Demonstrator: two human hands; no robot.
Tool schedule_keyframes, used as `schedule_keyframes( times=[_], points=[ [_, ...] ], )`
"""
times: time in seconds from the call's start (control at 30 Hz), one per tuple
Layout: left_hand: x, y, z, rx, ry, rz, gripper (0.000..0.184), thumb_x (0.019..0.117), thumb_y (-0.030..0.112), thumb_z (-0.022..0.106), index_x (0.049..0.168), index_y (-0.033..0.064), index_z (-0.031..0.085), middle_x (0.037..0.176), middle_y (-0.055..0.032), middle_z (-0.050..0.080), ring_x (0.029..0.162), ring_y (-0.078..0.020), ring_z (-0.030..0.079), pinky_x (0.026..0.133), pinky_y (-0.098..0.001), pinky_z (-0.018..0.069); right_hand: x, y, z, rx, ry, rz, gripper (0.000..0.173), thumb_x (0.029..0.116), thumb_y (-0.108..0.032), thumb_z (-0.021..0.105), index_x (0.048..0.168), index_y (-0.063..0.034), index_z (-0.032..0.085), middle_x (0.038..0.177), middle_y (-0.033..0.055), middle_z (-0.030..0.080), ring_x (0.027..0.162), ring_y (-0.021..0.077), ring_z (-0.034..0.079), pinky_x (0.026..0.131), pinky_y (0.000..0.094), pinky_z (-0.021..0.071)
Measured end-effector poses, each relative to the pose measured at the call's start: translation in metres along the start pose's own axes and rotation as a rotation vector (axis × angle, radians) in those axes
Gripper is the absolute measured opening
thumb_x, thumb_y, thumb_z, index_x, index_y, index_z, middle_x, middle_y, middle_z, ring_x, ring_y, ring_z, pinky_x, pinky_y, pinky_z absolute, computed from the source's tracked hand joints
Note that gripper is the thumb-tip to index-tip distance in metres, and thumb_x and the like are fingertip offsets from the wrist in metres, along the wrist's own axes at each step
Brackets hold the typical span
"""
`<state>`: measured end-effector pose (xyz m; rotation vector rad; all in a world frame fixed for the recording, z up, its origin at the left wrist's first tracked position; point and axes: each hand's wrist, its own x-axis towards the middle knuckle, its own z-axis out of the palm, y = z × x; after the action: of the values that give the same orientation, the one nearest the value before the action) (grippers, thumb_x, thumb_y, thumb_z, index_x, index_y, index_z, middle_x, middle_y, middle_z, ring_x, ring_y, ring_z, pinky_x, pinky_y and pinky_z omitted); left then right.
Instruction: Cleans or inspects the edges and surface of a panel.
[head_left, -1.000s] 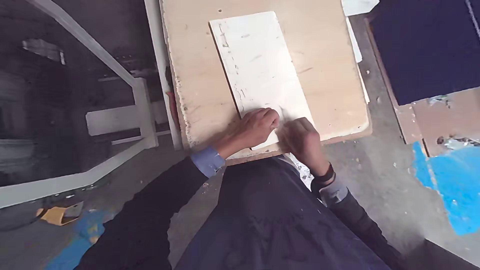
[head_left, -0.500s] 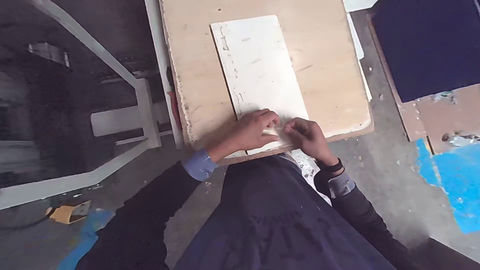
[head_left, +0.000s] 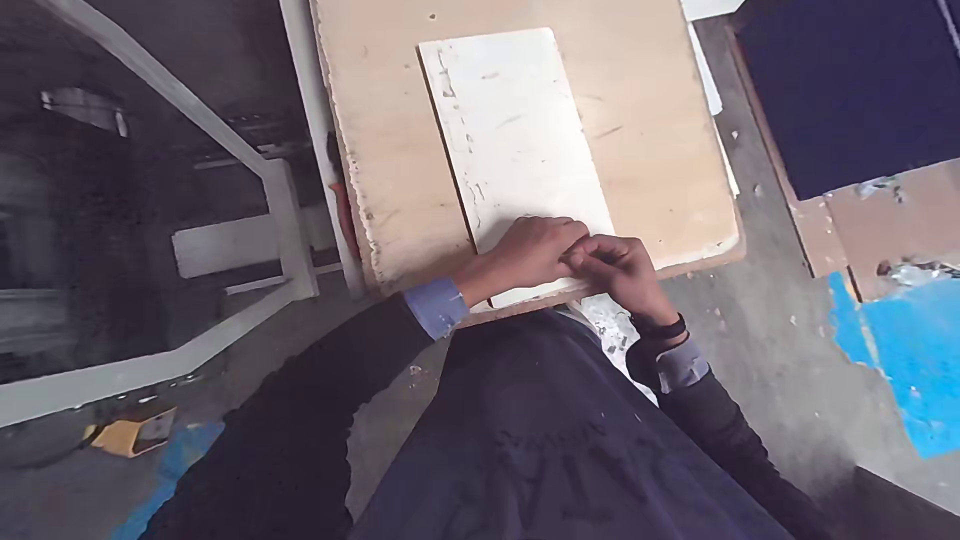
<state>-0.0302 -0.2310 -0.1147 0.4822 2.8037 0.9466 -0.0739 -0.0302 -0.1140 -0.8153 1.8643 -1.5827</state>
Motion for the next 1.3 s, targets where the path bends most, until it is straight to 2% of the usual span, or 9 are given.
schedule_keyframes(
  times=[0.2,0.33,0.43,0.6,0.67,0.8,0.97,1.13,1.3],
  points=[
    [0.001,0.004,0.005,-0.027,-0.028,0.044,0.021,0.0975,0.028,0.068,0.098,0.0077,0.071,0.1,-0.0092,0.069,0.084,-0.0277,0.069,0.068,-0.0526,0.0556,-0.005,0.002,-0.001,0.218,0.205,0.023,0.009,0.1001,-0.011,0.059,0.101,-0.0084,0.068,0.079,0.0021,0.068,0.061,0.0099,0.063,0.054,0.0286,0.0563],
    [-0.001,0.006,0.012,0.031,-0.028,0.106,0.018,0.102,0.026,0.061,0.108,0.0114,0.071,0.104,-0.0085,0.068,0.084,-0.027,0.07,0.065,-0.0494,0.0567,-0.013,0.01,-0.009,0.464,0.478,-0.002,0.021,0.1065,-0.025,0.047,0.1,-0.0202,0.067,0.083,-0.0055,0.064,0.067,0.0051,0.059,0.061,0.0227,0.0523],
    [-0.002,0.011,0.018,0.088,0.046,0.112,0.019,0.1021,0.024,0.06,0.107,0.0076,0.069,0.099,-0.0105,0.065,0.076,-0.0279,0.068,0.058,-0.0469,0.0552,-0.027,0.017,-0.016,0.201,0.64,-0.05,0.015,0.1039,-0.014,0.051,0.105,-0.0142,0.067,0.085,-0.0034,0.066,0.07,0.0068,0.061,0.064,0.0258,0.0547],
    [-0.004,0.01,0.026,0.123,0.136,0.095,0.017,0.1011,0.021,0.059,0.105,0.0074,0.068,0.097,-0.0102,0.064,0.067,-0.0259,0.065,0.051,-0.0435,0.0529,-0.046,0.021,-0.014,-0.524,0.473,-0.03,0.035,0.0936,-0.035,0.071,0.113,-0.0055,0.071,0.115,0.0091,0.064,0.086,0.0128,0.067,0.069,0.0319,0.0615],
    [-0.004,0.01,0.028,0.122,0.149,0.075,0.017,0.1017,0.022,0.058,0.106,0.0081,0.067,0.097,-0.0096,0.063,0.067,-0.0248,0.065,0.051,-0.0423,0.0527,-0.048,0.027,-0.006,-0.649,0.422,-0.03,0.038,0.0919,-0.044,0.072,0.109,-0.0107,0.075,0.125,0.0105,0.062,0.105,0.0201,0.064,0.085,0.0419,0.0573],
    [-0.003,0.013,0.026,0.102,0.151,0.014,0.018,0.1028,0.021,0.057,0.108,0.0067,0.066,0.099,-0.011,0.063,0.068,-0.0254,0.066,0.052,-0.0428,0.0534,-0.045,0.037,0.005,-0.8,0.457,-0.149,0.018,0.0956,-0.031,0.069,0.1,-0.0159,0.077,0.12,0.0078,0.067,0.119,0.0264,0.059,0.098,0.0483,0.0488],
    [0.0,0.007,0.024,-0.038,0.164,0.008,0.019,0.1007,0.023,0.06,0.108,0.0069,0.068,0.1,-0.01,0.067,0.073,-0.024,0.068,0.058,-0.0452,0.056,-0.031,0.032,0.0,-0.925,0.475,-0.205,0.013,0.0979,-0.017,0.063,0.096,-0.0108,0.074,0.106,0.0077,0.071,0.105,0.0235,0.066,0.089,0.0382,0.0556],
    [0.002,0.012,0.013,-0.052,0.02,-0.048,0.058,0.0843,0.06,0.075,0.121,0.0159,0.066,0.105,-0.0043,0.067,0.085,-0.0215,0.069,0.068,-0.0472,0.0577,-0.034,0.026,-0.006,-0.933,0.42,-0.203,0.013,0.0982,-0.017,0.064,0.094,-0.0076,0.072,0.101,0.0102,0.07,0.095,0.0232,0.068,0.081,0.038,0.0588],
    [0.012,0.026,0.015,0.021,0.012,-0.021,0.03,0.0863,0.028,0.076,0.113,0.0147,0.069,0.101,-0.0057,0.067,0.081,-0.0252,0.068,0.062,-0.0489,0.0553,-0.036,0.017,-0.004,-0.942,0.327,-0.237,0.012,0.0974,-0.01,0.061,0.097,-0.008,0.073,0.101,0.0109,0.07,0.093,0.0237,0.07,0.077,0.0383,0.0606]
  ],
)
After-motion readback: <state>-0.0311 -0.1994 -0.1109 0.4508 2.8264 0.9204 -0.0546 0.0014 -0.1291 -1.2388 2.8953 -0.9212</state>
